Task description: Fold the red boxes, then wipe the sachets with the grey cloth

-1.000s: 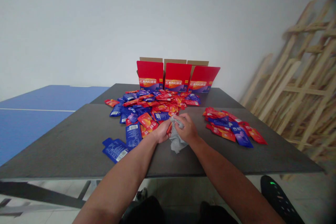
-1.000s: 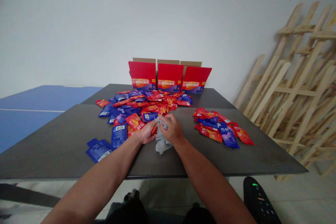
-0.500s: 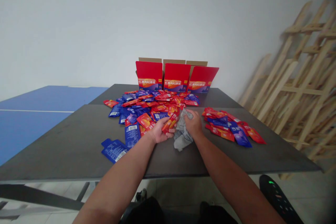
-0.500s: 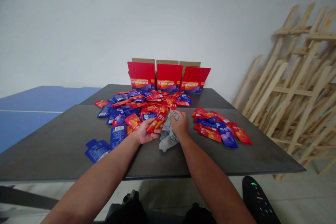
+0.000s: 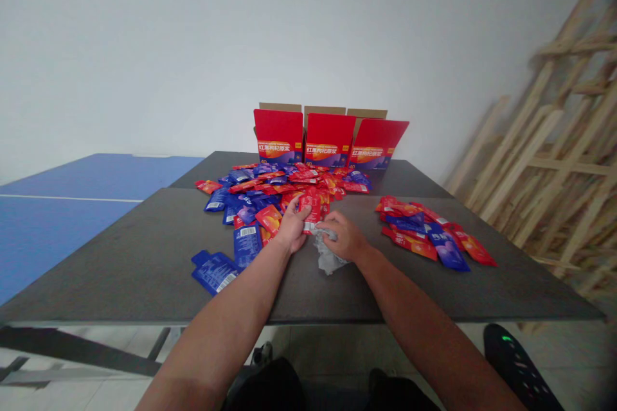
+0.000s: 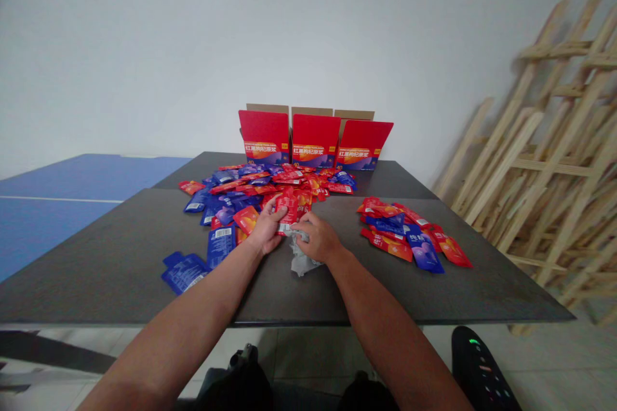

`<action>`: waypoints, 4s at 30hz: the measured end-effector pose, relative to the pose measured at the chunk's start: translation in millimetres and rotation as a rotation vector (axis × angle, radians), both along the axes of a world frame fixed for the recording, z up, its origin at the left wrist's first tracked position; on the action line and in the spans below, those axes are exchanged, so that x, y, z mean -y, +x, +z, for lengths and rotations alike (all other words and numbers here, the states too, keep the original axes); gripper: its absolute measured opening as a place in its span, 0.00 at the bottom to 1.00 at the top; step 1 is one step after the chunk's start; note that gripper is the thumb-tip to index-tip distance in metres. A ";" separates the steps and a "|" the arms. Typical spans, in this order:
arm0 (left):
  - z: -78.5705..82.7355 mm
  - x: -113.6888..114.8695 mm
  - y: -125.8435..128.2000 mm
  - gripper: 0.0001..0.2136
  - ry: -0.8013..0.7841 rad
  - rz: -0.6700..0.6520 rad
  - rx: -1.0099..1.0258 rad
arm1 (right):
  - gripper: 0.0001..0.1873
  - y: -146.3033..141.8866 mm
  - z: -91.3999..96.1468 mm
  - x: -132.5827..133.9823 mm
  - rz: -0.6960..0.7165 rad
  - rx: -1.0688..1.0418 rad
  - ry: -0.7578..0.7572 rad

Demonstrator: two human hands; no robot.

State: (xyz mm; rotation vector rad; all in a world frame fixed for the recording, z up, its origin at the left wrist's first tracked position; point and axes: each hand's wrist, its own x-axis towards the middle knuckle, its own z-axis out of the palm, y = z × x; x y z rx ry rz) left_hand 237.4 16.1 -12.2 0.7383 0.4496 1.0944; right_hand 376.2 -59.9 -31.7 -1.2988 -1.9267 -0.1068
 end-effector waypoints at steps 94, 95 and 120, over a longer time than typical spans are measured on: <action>4.3 6.0 -8.7 0.10 -0.141 -0.513 -0.225 | 0.12 10.6 -7.6 -25.8 -0.573 -0.555 0.150; 5.4 4.2 -9.0 0.09 -0.149 -0.490 -0.179 | 0.12 11.8 -6.8 -26.1 -0.580 -0.563 0.149; -4.3 0.8 -1.2 0.35 0.295 -0.022 -0.317 | 0.16 2.9 -0.2 -7.0 -0.261 -0.086 0.050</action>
